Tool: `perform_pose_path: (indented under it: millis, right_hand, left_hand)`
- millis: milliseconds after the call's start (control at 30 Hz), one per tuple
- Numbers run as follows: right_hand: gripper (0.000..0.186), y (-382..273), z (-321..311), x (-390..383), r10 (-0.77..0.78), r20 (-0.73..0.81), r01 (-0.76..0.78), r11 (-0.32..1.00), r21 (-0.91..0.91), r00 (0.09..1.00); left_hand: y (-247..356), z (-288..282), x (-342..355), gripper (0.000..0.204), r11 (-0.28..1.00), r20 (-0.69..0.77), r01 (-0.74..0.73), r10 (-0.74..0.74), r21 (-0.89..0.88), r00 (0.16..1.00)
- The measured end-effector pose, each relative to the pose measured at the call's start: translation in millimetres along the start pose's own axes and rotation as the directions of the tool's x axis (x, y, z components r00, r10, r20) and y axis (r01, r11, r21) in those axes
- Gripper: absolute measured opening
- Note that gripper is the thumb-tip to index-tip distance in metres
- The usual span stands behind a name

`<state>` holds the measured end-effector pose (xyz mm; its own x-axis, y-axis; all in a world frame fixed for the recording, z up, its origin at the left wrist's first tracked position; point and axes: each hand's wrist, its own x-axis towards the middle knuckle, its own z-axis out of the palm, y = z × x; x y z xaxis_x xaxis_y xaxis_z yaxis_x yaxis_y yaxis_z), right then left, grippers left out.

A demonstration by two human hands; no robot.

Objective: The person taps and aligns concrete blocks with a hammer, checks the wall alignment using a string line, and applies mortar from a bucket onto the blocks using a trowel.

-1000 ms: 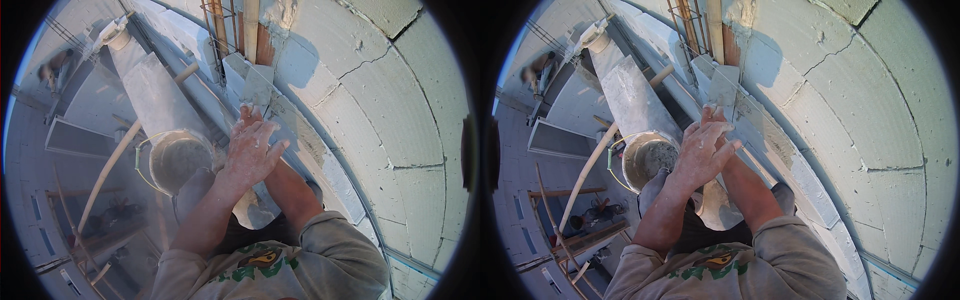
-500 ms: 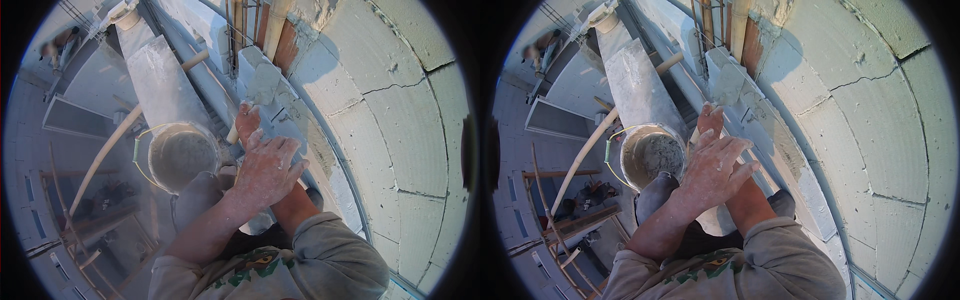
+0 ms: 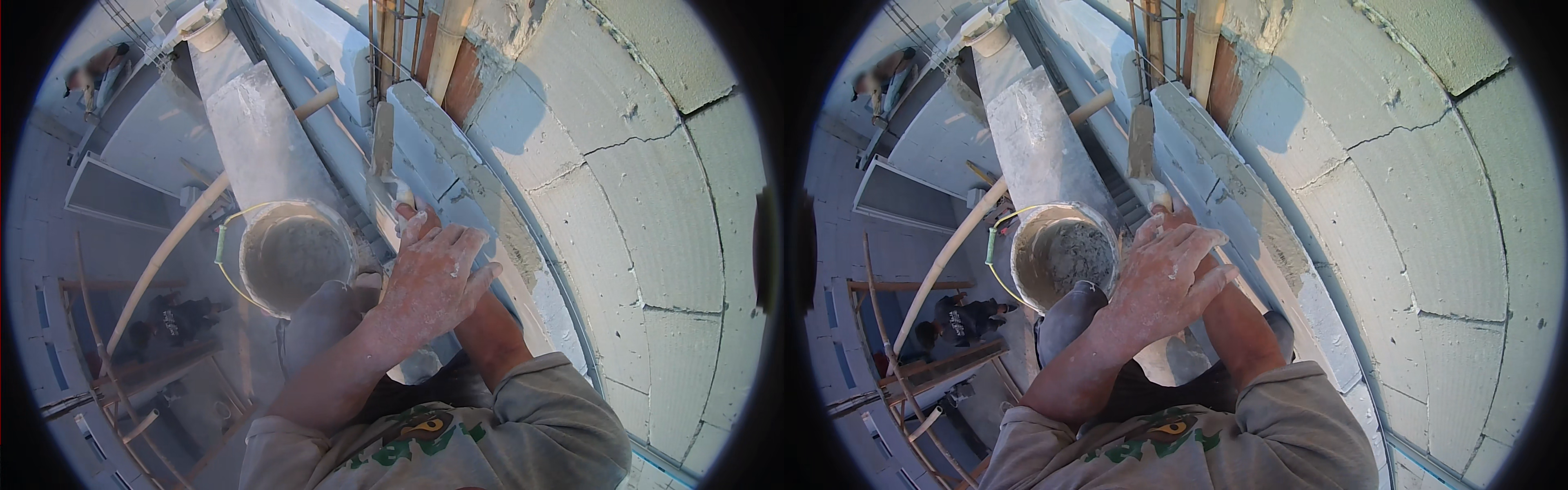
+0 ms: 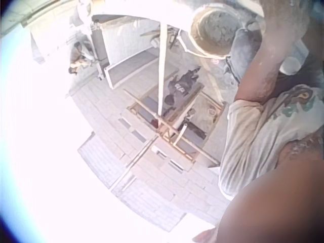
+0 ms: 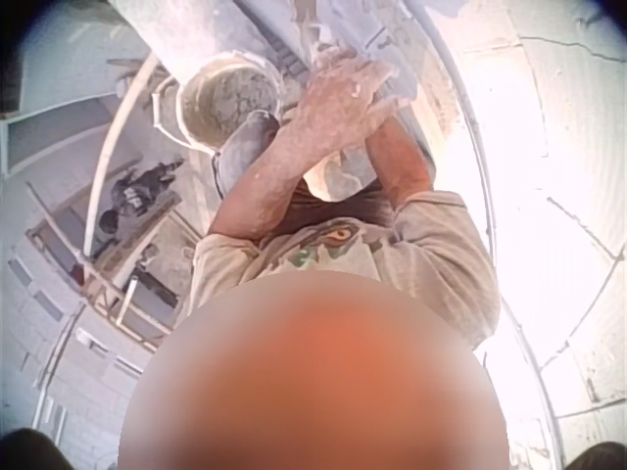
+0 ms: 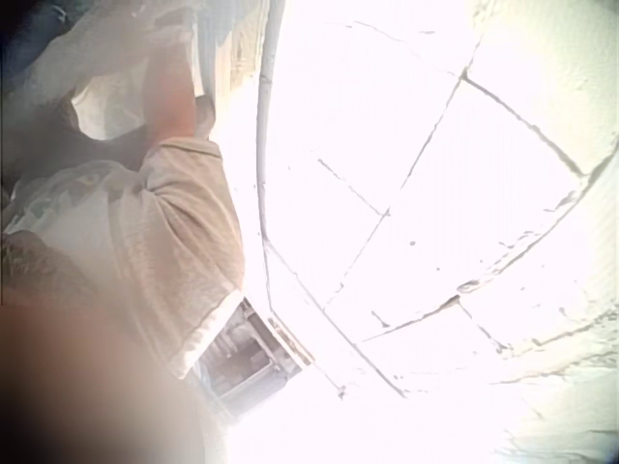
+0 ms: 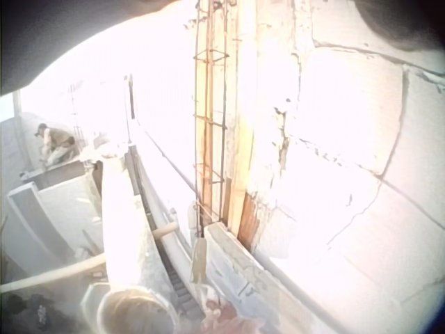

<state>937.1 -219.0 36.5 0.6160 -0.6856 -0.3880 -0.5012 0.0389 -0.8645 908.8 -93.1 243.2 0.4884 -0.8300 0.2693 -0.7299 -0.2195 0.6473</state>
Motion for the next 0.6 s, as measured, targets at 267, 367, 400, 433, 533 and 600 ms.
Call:
perform_pose_path:
  millis: [267,367,400,433,533,600]
  right_hand:
    - [0.038,11,30,50,-0.018,0.320,-0.081,0.952,0.295,0.947]
    - [0.040,35,41,106,-0.009,-0.013,0.012,0.965,0.261,1.000]
    - [0.040,34,49,112,-0.010,-0.002,0.010,0.965,0.261,1.000]
    - [0.041,33,55,117,0.004,-0.061,0.007,0.981,0.192,0.998]
    - [0.038,38,58,130,-0.020,-0.076,0.031,0.989,0.144,0.997]
    - [0.035,27,61,127,-0.065,-0.022,0.068,0.981,0.179,0.998]
  left_hand:
    - [-2,-10,-3,0.035,0.999,0.014,0.021,-0.021,-0.025,1.000]
    - [-2,-8,0,0.035,0.997,0.058,0.037,-0.033,-0.069,0.998]
    - [-2,-11,-1,0.035,0.996,0.073,0.042,-0.036,-0.085,0.997]
    - [-2,-13,-2,0.036,0.994,0.087,0.044,-0.035,-0.102,0.996]
    - [-5,-17,-5,0.034,0.992,0.042,0.015,-0.009,-0.128,0.999]
    - [-8,-21,-6,0.034,0.990,0.061,0.044,-0.036,-0.135,0.997]
